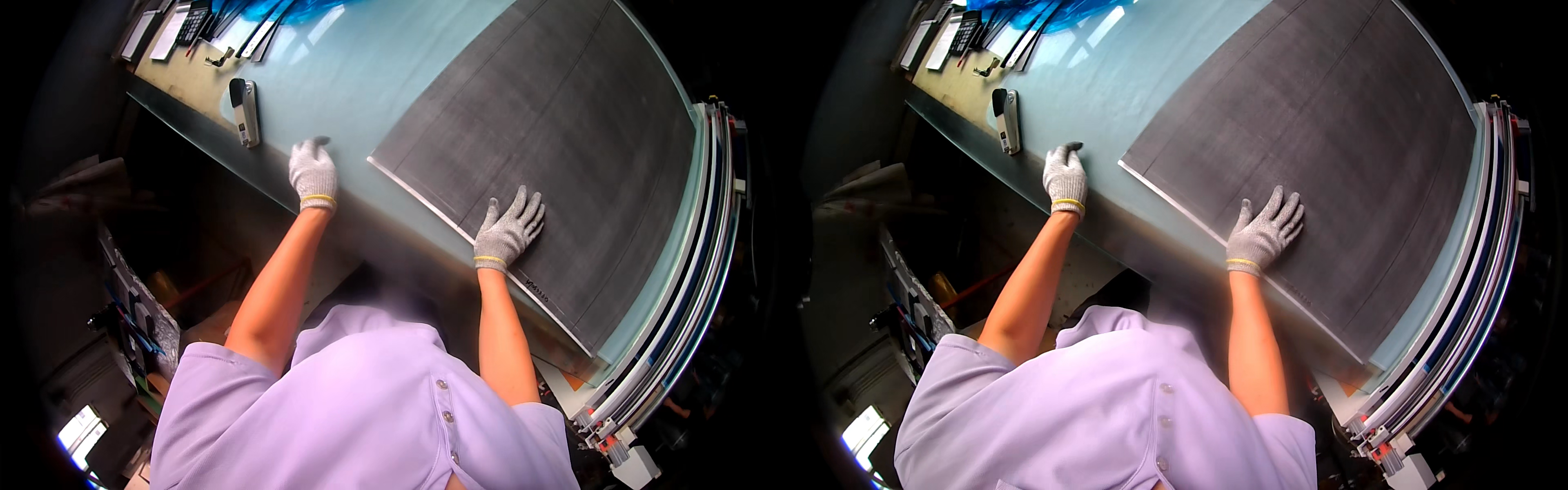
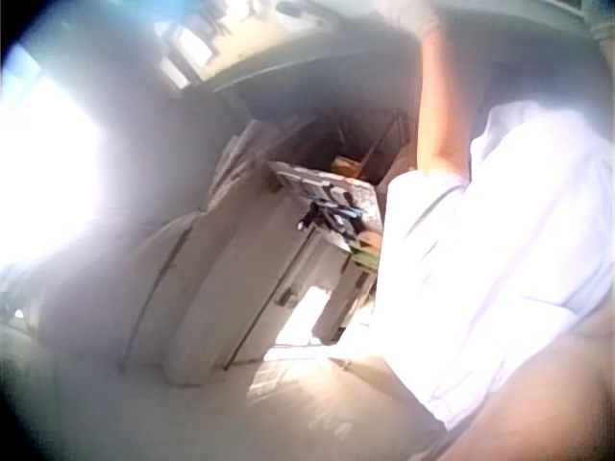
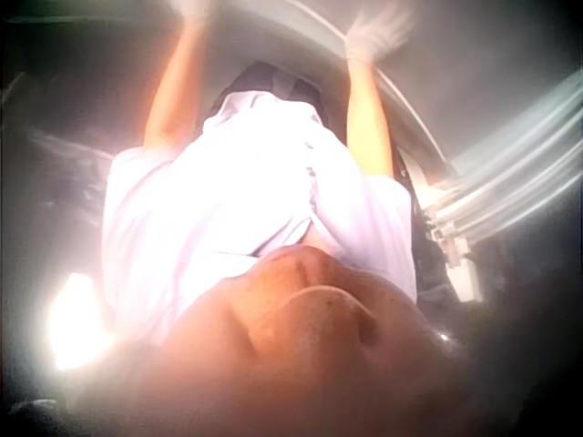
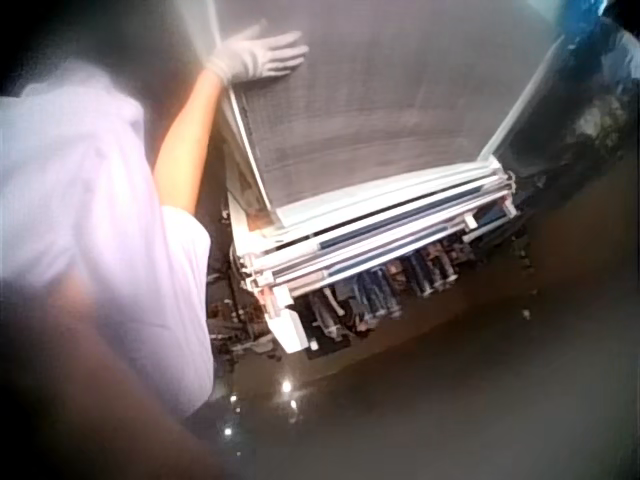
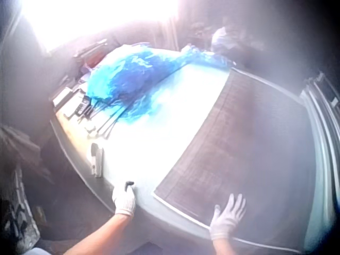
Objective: The person applies a blue tint film to a large sheet of glass on a workbench. They smooth the film with a squeegee, peel back the protective layer, and reposition the film to cover the glass surface.
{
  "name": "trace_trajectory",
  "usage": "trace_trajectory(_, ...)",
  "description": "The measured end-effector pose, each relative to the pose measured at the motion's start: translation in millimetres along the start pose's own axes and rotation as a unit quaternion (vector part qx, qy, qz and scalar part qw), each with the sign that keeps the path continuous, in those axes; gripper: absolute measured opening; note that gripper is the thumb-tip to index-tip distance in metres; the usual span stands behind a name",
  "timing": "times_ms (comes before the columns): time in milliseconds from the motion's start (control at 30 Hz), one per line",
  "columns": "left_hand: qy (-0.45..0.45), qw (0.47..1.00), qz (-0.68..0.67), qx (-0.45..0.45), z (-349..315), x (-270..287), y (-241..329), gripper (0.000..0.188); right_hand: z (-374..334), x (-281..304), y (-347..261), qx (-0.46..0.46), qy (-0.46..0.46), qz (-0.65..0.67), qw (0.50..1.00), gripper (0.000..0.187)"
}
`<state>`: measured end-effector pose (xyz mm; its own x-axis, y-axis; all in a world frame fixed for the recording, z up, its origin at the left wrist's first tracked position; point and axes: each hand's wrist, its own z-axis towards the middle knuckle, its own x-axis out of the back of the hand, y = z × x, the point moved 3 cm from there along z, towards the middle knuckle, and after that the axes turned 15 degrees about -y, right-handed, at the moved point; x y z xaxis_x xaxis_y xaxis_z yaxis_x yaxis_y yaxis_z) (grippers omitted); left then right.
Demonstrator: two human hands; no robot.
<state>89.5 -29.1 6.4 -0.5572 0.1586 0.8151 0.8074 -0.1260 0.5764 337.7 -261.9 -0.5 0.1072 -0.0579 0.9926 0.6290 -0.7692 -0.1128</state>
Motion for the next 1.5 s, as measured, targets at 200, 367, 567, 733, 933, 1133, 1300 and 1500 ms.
trace_trajectory(200,-0.185,0.982,0.049,0.011,-30,-24,40,0.029,-4,-4,-2,0.026,0.024,0.0,0.999,0.058)
trace_trajectory(367,-0.285,0.957,-0.016,0.053,-14,-19,40,0.028,-6,-6,-4,0.026,0.035,-0.009,0.999,0.055)
trace_trajectory(567,-0.367,0.864,-0.337,0.071,-11,-11,33,0.035,-7,-9,-3,0.036,0.041,0.001,0.999,0.053)
trace_trajectory(733,-0.292,0.709,-0.626,0.141,-21,-22,19,0.049,-5,-7,-5,0.046,0.054,0.017,0.997,0.051)
trace_trajectory(933,-0.232,0.885,-0.39,0.102,-23,-8,2,0.037,-5,-6,-5,0.043,0.057,0.017,0.997,0.05)
trace_trajectory(1133,-0.224,0.955,-0.185,0.053,-22,-16,21,0.04,-7,-6,-6,0.045,0.066,0.037,0.996,0.049)
trace_trajectory(1300,-0.303,0.923,-0.237,0.0,-5,-39,33,0.043,-7,-6,-6,0.043,0.064,0.032,0.996,0.048)
trace_trajectory(1500,-0.33,0.697,-0.612,0.177,-5,-52,35,0.058,-8,-8,-4,0.037,0.071,0.026,0.996,0.046)
